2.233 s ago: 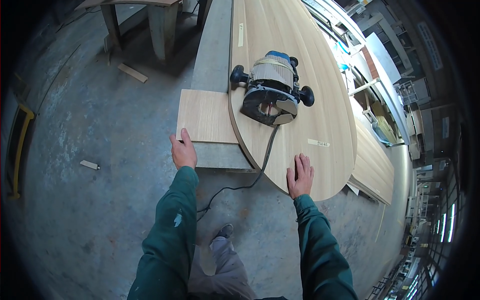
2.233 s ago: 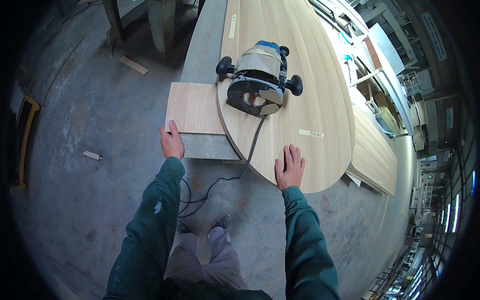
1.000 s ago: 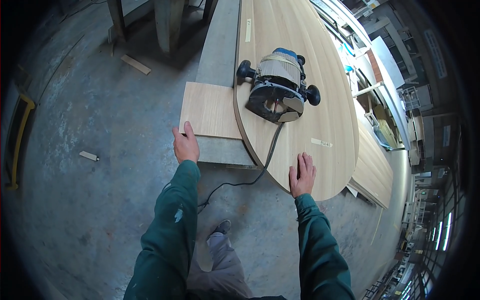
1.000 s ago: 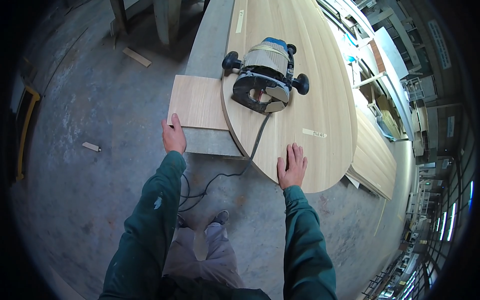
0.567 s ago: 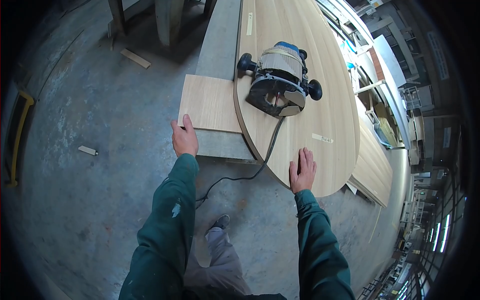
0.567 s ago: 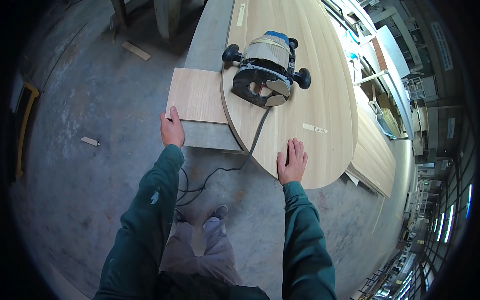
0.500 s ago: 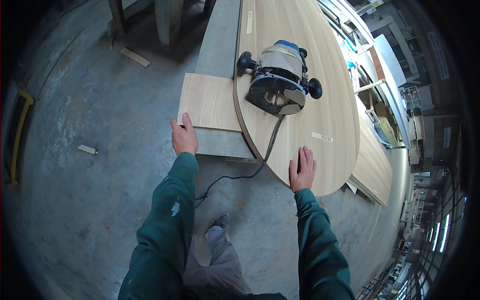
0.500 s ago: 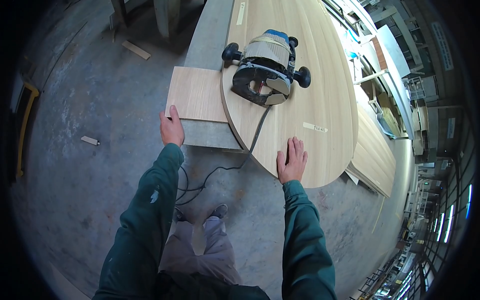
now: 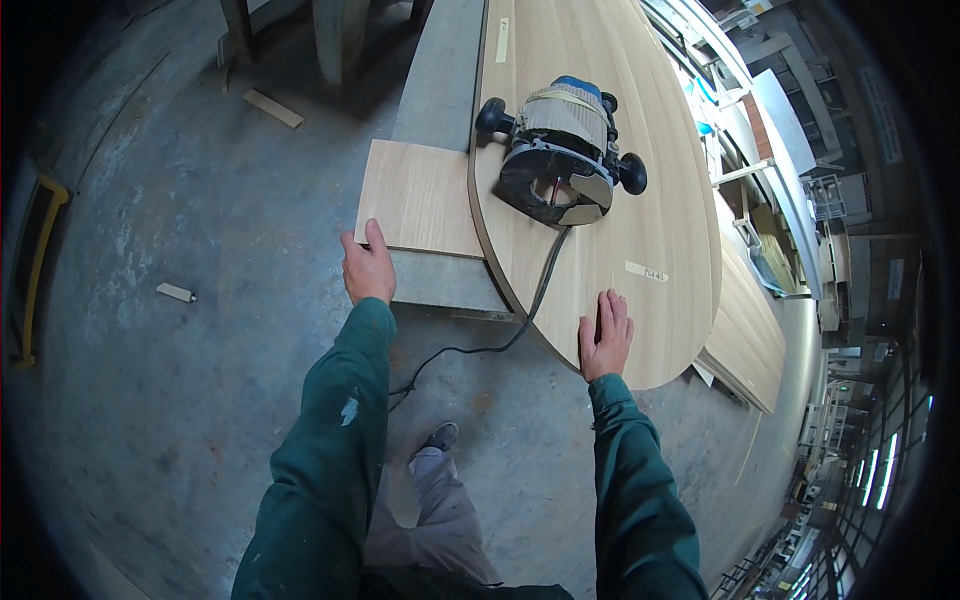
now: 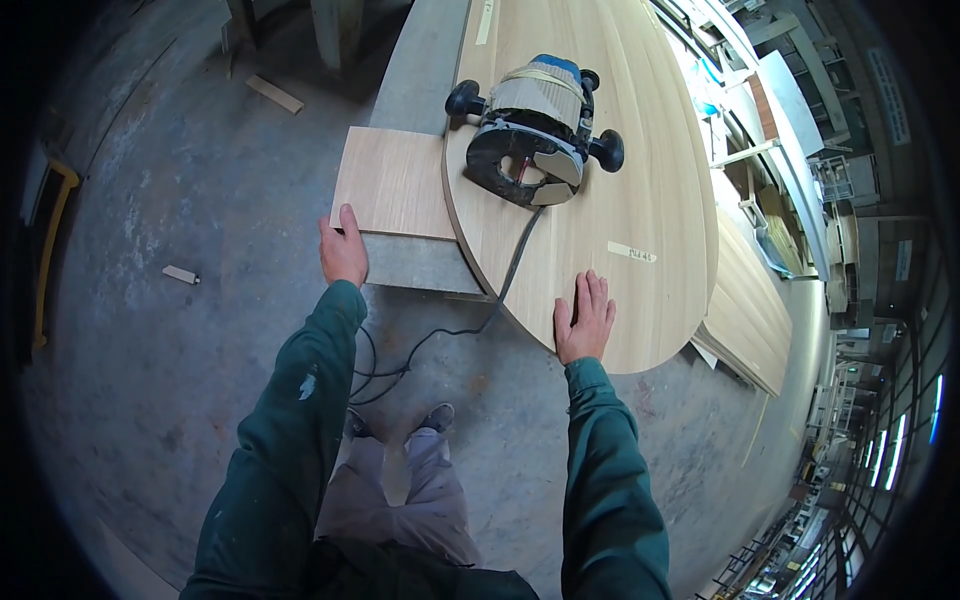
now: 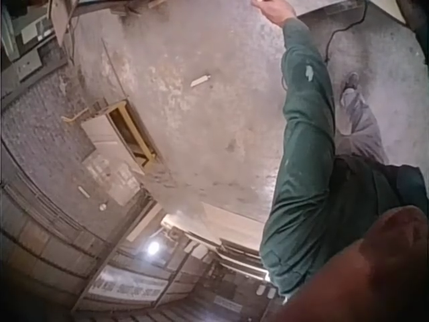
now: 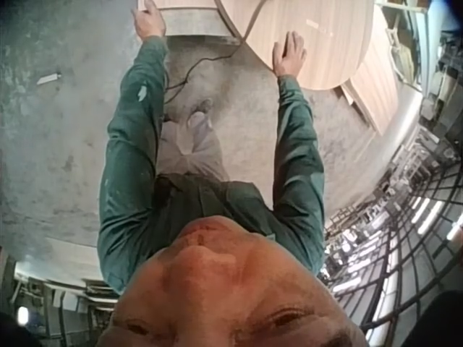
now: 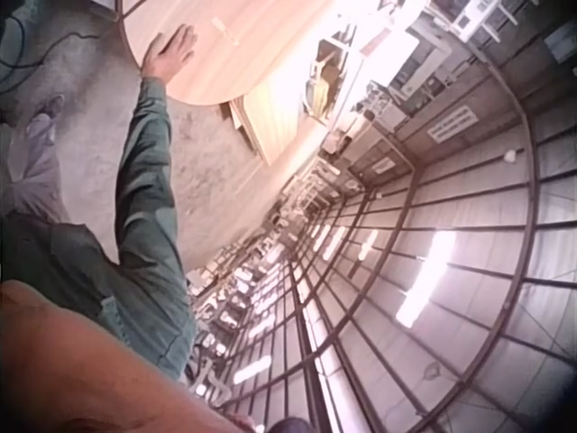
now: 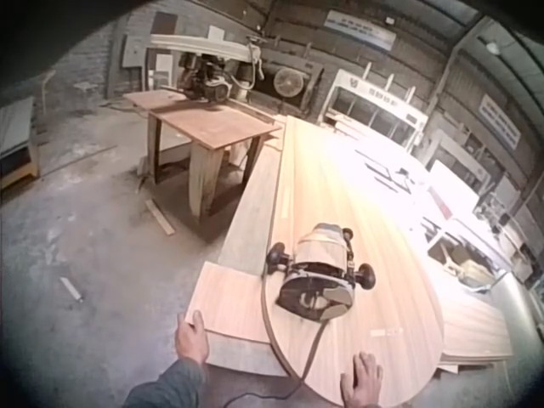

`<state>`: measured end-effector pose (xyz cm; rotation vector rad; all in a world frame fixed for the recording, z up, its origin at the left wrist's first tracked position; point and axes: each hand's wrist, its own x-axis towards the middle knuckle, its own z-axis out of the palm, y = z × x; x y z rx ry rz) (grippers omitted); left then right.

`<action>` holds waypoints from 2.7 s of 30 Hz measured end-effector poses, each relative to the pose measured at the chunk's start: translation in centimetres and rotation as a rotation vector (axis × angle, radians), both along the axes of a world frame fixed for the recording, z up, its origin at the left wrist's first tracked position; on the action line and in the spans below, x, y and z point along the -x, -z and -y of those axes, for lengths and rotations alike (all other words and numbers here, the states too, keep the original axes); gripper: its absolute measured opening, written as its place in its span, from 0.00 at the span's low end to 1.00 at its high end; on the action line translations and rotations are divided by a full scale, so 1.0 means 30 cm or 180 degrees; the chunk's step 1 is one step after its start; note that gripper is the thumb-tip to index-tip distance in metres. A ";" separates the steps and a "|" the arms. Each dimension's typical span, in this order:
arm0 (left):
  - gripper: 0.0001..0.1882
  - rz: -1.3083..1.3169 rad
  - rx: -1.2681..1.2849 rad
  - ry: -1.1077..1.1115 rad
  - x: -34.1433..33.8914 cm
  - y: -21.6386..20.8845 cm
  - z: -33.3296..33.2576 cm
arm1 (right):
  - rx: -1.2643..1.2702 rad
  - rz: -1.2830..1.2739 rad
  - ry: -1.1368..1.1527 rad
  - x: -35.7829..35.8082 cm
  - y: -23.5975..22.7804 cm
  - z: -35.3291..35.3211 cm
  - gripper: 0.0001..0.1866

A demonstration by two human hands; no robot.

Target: Using a wood router to finish the edges of a large wooden tabletop.

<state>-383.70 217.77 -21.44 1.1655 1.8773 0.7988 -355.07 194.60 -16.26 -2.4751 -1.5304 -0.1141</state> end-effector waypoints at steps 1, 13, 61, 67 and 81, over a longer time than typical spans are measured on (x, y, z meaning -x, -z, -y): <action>0.33 -0.0004 0.0011 -0.0014 0.000 -0.001 0.000 | -0.0041 0.0001 -0.0019 0.000 0.000 0.000 0.29; 0.32 0.0134 0.0028 -0.0021 0.002 -0.010 0.000 | -0.0041 0.0054 -0.0049 0.000 0.004 -0.001 0.29; 0.30 0.0162 0.0007 -0.0002 0.012 0.036 -0.005 | -0.0116 0.0218 -0.0139 -0.009 0.030 -0.001 0.26; 0.29 0.0369 -0.0557 0.0045 -0.018 0.030 -0.001 | -0.0136 0.0044 0.0036 -0.027 0.022 0.009 0.26; 0.46 -0.0168 -0.0445 0.0138 -0.037 0.024 0.011 | -0.0263 -0.0019 0.0168 -0.013 -0.034 0.028 0.27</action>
